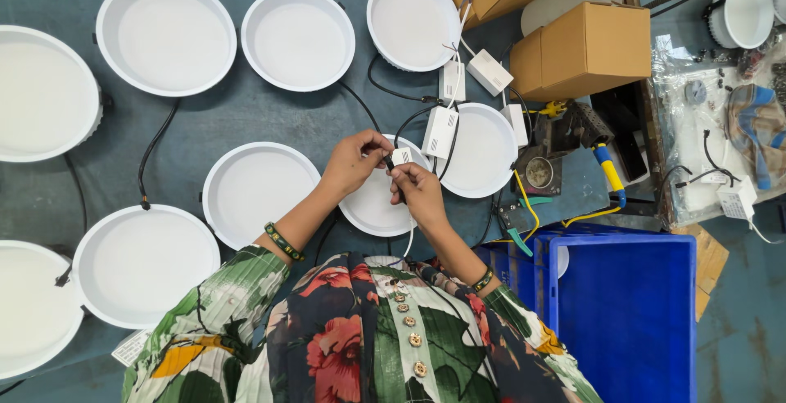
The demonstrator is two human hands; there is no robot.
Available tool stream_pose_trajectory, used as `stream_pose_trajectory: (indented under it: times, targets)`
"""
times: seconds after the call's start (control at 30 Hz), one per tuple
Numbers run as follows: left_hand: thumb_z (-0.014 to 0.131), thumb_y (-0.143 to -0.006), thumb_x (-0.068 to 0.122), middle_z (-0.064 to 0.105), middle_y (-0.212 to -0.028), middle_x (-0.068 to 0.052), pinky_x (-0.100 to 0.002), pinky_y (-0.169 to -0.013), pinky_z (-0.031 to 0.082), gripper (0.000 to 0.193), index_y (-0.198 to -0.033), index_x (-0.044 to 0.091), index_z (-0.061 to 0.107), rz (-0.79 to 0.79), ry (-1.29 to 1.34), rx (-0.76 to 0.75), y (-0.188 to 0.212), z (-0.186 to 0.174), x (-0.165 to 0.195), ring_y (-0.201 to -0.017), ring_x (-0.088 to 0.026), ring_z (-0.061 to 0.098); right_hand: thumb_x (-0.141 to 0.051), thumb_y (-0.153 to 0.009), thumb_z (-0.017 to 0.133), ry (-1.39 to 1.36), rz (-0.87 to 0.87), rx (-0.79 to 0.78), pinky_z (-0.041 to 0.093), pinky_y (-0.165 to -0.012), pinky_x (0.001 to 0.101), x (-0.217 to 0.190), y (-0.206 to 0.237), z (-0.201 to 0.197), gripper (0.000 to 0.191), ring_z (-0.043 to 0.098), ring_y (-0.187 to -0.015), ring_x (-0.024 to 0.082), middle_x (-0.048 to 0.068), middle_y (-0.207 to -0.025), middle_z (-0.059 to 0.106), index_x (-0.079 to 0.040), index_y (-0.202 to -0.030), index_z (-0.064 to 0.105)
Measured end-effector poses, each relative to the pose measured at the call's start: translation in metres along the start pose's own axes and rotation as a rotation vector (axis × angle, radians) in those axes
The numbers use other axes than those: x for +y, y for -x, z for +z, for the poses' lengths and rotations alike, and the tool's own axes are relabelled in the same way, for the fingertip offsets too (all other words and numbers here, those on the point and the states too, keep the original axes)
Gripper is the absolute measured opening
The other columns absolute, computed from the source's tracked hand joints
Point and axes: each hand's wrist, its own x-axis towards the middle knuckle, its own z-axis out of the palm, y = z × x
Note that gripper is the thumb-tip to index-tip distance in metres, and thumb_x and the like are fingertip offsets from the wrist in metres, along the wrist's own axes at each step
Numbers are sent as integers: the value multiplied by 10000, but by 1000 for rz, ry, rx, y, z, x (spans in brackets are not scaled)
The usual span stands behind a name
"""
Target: The person connects wires to multiple white circular LED light fixtures and their power drivers on a workbench. They strip wire ends, insert them into connectors, and arrange the assembled units on the table.
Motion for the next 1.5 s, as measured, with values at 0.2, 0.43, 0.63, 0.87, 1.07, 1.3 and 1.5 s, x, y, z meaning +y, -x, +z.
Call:
stream_pose_trajectory:
  times: [0.2,0.43,0.63,0.87,1.07,1.3,1.5]
  targets:
    - [612,-921,-36,686,-966,-88,-302,-698,585,110,-976,24,686,112,-223,67,11,6,27,-792,-186,718,-140,-1021,626,27,10,15,479,-548,225,-4,-2,-3,176,591,-576,91,23,-742,631,26,-1029,683]
    - [614,-928,-21,693,-956,-105,-342,-725,572,91,-976,41,661,213,-259,171,15,11,43,-839,-244,712,-148,-1024,618,-12,47,26,492,-551,237,-11,-10,-3,188,587,-573,92,18,-740,621,26,-1042,686]
    - [610,-935,-26,695,-920,-102,-355,-741,570,77,-982,26,577,212,-221,217,13,18,45,-894,-259,730,-151,-1021,621,-54,72,36,519,-550,252,-12,-16,-4,199,578,-560,96,18,-725,609,34,-1029,692]
    - [615,-939,-44,681,-924,-119,-350,-730,561,87,-974,19,566,234,-233,243,9,20,33,-872,-268,717,-136,-1008,605,-77,72,28,526,-548,255,-14,-23,-2,173,585,-558,97,16,-727,624,19,-1020,680]
    - [763,-867,47,709,-886,-66,-315,-756,564,205,-1022,54,629,105,-232,189,-13,-4,14,-835,-185,712,-151,-987,672,382,-141,-44,541,-616,246,-46,-30,-26,180,698,-685,109,54,-826,727,0,-1070,724]
    - [773,-923,77,744,-953,-68,-312,-789,547,139,-1034,41,697,153,-513,163,-11,-124,14,-884,-165,706,-124,-969,714,476,-409,388,566,-672,262,-85,-28,-117,140,719,-725,130,77,-883,748,-6,-1041,738]
    - [652,-1001,36,745,-1025,-76,-316,-838,558,147,-1138,8,606,98,-338,390,5,-156,19,-965,-155,730,-23,-888,653,1181,-416,394,557,-771,426,-133,-39,-189,162,713,-876,322,141,-1006,746,-70,-1004,757]
